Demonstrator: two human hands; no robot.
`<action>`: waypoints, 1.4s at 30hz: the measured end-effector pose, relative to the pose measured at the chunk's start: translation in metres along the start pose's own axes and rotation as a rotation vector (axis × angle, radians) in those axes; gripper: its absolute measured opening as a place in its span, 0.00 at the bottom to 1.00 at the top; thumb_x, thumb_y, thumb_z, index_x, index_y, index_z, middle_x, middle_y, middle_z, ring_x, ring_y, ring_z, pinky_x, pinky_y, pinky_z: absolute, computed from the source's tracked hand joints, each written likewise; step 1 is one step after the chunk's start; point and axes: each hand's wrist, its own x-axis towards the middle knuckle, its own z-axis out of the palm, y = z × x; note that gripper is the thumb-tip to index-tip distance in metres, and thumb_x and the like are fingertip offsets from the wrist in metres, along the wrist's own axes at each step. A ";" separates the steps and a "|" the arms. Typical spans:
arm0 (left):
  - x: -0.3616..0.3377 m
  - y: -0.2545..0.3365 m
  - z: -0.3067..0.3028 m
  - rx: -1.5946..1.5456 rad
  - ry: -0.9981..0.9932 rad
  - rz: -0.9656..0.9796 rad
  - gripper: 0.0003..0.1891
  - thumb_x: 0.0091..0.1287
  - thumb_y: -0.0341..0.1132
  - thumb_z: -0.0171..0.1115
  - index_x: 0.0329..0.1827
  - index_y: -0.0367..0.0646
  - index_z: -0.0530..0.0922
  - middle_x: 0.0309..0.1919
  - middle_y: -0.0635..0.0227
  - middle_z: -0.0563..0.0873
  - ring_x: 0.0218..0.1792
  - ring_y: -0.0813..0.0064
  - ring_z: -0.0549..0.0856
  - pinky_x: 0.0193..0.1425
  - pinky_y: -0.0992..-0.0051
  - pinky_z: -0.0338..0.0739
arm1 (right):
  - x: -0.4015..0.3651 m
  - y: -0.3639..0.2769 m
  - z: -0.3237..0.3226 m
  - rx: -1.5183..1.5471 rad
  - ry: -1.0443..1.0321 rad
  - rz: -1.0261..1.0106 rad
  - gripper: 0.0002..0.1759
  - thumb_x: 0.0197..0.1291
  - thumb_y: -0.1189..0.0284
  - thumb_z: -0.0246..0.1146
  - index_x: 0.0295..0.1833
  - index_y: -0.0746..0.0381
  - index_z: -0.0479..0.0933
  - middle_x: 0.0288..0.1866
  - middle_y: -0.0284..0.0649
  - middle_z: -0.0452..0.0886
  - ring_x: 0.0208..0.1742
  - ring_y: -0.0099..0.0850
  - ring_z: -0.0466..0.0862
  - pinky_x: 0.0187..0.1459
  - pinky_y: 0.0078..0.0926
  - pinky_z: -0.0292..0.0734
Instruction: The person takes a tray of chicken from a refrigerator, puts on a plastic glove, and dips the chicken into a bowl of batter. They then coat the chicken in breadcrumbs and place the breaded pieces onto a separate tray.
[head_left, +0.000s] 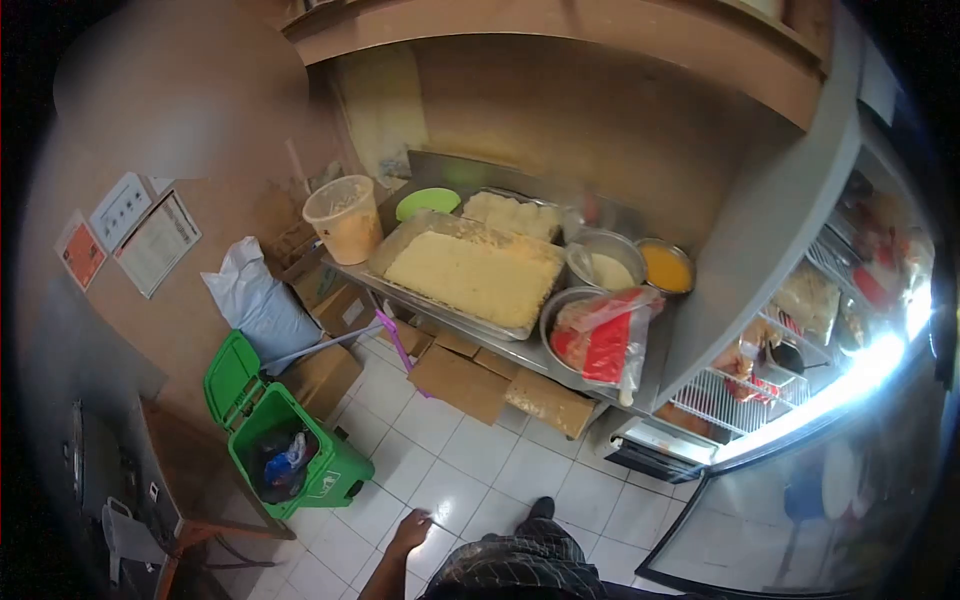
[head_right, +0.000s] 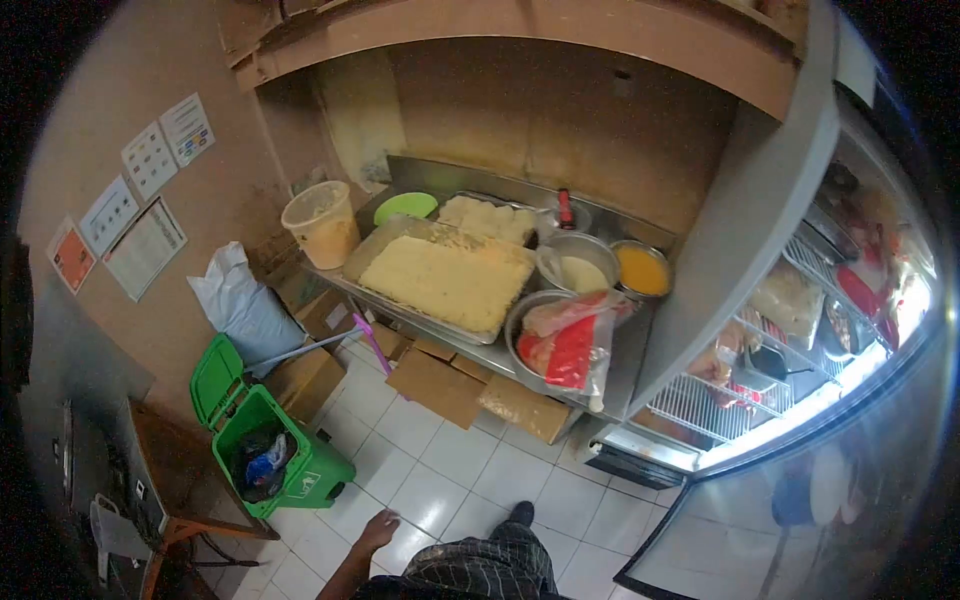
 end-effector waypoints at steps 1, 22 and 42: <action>0.017 0.043 -0.011 -0.012 -0.064 0.033 0.18 0.67 0.39 0.59 0.55 0.38 0.76 0.50 0.55 0.85 0.54 0.61 0.84 0.57 0.67 0.77 | 0.005 -0.015 0.006 -0.011 -0.021 -0.001 0.13 0.64 0.62 0.58 0.38 0.59 0.81 0.30 0.42 0.81 0.35 0.40 0.83 0.39 0.38 0.78; 0.272 0.093 -0.400 -0.739 0.712 0.049 0.09 0.73 0.40 0.57 0.46 0.46 0.76 0.36 0.74 0.82 0.33 0.80 0.81 0.34 0.79 0.74 | 0.137 -0.762 0.074 0.901 -0.971 -0.489 0.14 0.72 0.63 0.50 0.47 0.63 0.75 0.42 0.40 0.79 0.42 0.28 0.80 0.46 0.26 0.77; 0.635 0.247 -0.615 -0.820 0.392 0.251 0.16 0.66 0.28 0.54 0.57 0.43 0.65 0.48 0.63 0.77 0.43 0.72 0.80 0.38 0.74 0.79 | 0.626 -1.013 0.199 -0.657 0.653 -0.378 0.22 0.53 0.59 0.64 0.51 0.60 0.82 0.49 0.51 0.83 0.51 0.48 0.83 0.54 0.43 0.77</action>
